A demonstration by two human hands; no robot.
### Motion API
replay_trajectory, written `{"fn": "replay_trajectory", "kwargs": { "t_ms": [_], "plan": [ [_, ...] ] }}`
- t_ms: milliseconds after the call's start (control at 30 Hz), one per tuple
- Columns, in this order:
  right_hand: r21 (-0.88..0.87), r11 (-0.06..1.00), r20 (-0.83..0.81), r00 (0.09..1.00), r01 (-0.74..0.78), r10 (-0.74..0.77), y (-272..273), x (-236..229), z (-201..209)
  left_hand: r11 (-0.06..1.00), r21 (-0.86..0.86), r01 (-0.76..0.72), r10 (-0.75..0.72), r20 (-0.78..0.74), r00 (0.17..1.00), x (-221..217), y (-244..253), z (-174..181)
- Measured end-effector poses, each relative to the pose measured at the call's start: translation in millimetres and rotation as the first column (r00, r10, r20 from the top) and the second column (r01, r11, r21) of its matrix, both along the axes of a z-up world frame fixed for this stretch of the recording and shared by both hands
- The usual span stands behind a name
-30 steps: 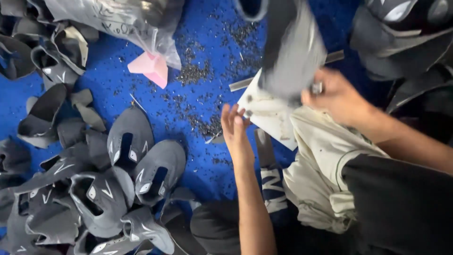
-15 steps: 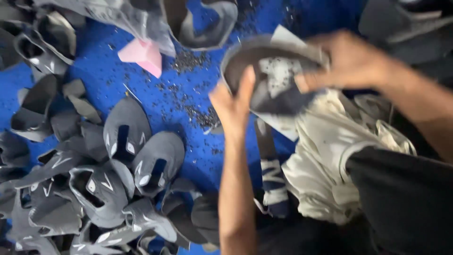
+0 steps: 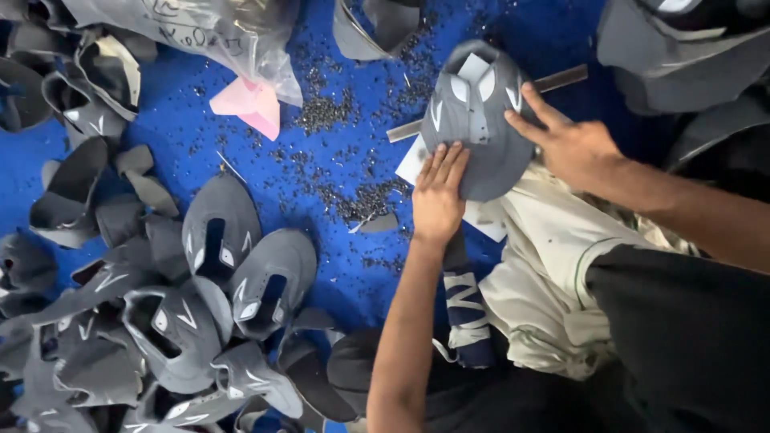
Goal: Punching decorative or functional holes into shoe upper components using a hand punch and mallet.
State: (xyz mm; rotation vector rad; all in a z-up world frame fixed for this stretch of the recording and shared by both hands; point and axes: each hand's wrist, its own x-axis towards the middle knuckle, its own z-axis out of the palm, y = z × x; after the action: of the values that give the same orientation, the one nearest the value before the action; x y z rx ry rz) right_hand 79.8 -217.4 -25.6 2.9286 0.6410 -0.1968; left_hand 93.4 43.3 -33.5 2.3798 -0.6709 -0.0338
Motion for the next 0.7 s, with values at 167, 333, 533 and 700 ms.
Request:
{"fn": "replay_trajectory", "kwargs": {
  "t_ms": [167,333,533,700],
  "plan": [
    [0.08,0.959,-0.356,0.907,0.271,-0.226,7.0,2.9,17.5,0.955,0.266,0.13,-0.153,0.067,0.986,-14.4,-7.6,5.2],
    [0.269,0.943,-0.179,0.972,0.199,-0.154,-0.8,12.0,-1.2,0.905,0.425,0.021,-0.072,0.104,0.992,-73.9,-19.5,-11.9],
    [0.805,0.42,-0.348,0.907,0.419,-0.237,-2.2,49.6,-9.1,0.877,0.424,-0.227,0.32,-0.162,0.933,-126.0,-12.6,43.9],
    [0.832,0.077,-0.555,0.821,0.55,0.134,24.5,76.7,-4.7,0.739,0.578,-0.345,0.651,-0.482,0.587,-161.5,6.0,56.2]
  ]
}}
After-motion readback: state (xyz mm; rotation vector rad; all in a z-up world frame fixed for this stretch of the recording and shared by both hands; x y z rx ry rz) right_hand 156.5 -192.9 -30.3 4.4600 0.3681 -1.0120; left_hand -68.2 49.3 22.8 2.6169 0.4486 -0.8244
